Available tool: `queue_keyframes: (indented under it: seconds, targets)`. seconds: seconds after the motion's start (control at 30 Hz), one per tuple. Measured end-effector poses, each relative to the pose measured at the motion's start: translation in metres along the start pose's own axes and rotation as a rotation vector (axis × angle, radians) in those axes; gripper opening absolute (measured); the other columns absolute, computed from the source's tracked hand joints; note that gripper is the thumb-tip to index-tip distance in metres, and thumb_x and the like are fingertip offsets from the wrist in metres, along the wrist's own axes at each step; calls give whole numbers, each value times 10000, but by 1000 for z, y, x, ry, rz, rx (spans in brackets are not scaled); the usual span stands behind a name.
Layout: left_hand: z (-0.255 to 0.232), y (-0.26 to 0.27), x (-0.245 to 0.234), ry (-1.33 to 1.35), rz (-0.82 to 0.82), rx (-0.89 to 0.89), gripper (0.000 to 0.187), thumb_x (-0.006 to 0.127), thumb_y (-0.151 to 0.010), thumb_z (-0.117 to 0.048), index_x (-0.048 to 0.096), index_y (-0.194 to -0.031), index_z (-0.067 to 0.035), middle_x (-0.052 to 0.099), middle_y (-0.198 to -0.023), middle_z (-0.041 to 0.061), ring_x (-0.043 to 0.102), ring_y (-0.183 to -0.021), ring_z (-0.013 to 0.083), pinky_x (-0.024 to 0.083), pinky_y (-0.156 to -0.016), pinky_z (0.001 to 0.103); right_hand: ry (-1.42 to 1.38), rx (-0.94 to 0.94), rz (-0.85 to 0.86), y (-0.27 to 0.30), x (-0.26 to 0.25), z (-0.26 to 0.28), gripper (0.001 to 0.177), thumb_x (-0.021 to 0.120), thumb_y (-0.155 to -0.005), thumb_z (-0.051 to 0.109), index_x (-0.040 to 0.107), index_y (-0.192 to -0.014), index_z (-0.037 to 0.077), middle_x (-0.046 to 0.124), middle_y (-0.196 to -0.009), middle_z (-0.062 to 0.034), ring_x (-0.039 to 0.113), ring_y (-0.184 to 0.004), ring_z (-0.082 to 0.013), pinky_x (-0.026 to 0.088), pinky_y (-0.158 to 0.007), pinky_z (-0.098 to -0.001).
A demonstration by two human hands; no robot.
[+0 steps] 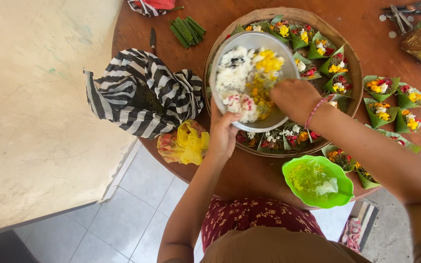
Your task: The person places small amounts of yellow and white rice into individual banana leaf cones arranged on a round woven tray. The person uses their right hand to scoop rice from a metal bowl and carefully deposits it into each cone.
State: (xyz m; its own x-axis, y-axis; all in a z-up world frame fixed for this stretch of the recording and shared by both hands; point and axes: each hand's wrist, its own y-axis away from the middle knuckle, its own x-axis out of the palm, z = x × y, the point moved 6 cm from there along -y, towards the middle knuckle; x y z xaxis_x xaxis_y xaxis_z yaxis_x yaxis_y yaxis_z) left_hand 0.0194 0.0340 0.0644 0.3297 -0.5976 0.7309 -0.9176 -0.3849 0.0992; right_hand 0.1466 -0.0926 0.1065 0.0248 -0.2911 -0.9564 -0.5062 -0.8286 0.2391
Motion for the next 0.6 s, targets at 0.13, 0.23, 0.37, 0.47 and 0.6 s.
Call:
queue_keyframes:
  seconds: [0.13, 0.23, 0.37, 0.47, 0.6]
  targets:
    - [-8, 12, -23, 1, -78, -42, 875, 579, -787, -41, 234, -1587, -129, 527, -1396, 151, 599, -1240, 275, 552, -1034, 440, -854, 45, 47, -26, 12, -19, 267, 704, -890, 169, 795, -1127, 87, 782, -993, -182, 742, -871, -299, 590, -815, -400]
    - [-12, 21, -38, -16, -130, -52, 840, 559, -809, -58, 257, -1587, -159, 527, -1406, 118, 599, -1229, 250, 547, -1014, 424, -1559, 94, 111, -36, 32, -17, 314, 652, -961, 191, 742, -1176, -18, 790, -1067, -145, 740, -879, -218, 623, -795, -345]
    - [-19, 21, -49, 15, -143, -31, 816, 551, -826, -61, 264, -1582, -168, 517, -1419, 108, 589, -1239, 245, 545, -1010, 422, -2021, 145, 178, -41, 44, -11, 332, 642, -990, 187, 664, -1240, -31, 753, -1142, -82, 713, -972, -151, 612, -824, -317]
    - [-26, 18, -52, 39, -137, -12, 805, 564, -828, -71, 274, -1574, -156, 513, -1427, 110, 579, -1255, 256, 543, -1012, 443, -2014, 64, 203, -41, 38, -5, 370, 690, -958, 108, 645, -1299, -29, 719, -1167, -82, 693, -990, -145, 594, -849, -307]
    - [-46, 6, -58, 43, -157, 44, 833, 600, -796, -78, 272, -1555, -183, 512, -1408, 115, 576, -1278, 274, 545, -1070, 469, -2023, 57, 140, -48, 27, -9, 374, 689, -934, 42, 658, -1298, -39, 726, -1179, -142, 713, -1001, -191, 603, -885, -317]
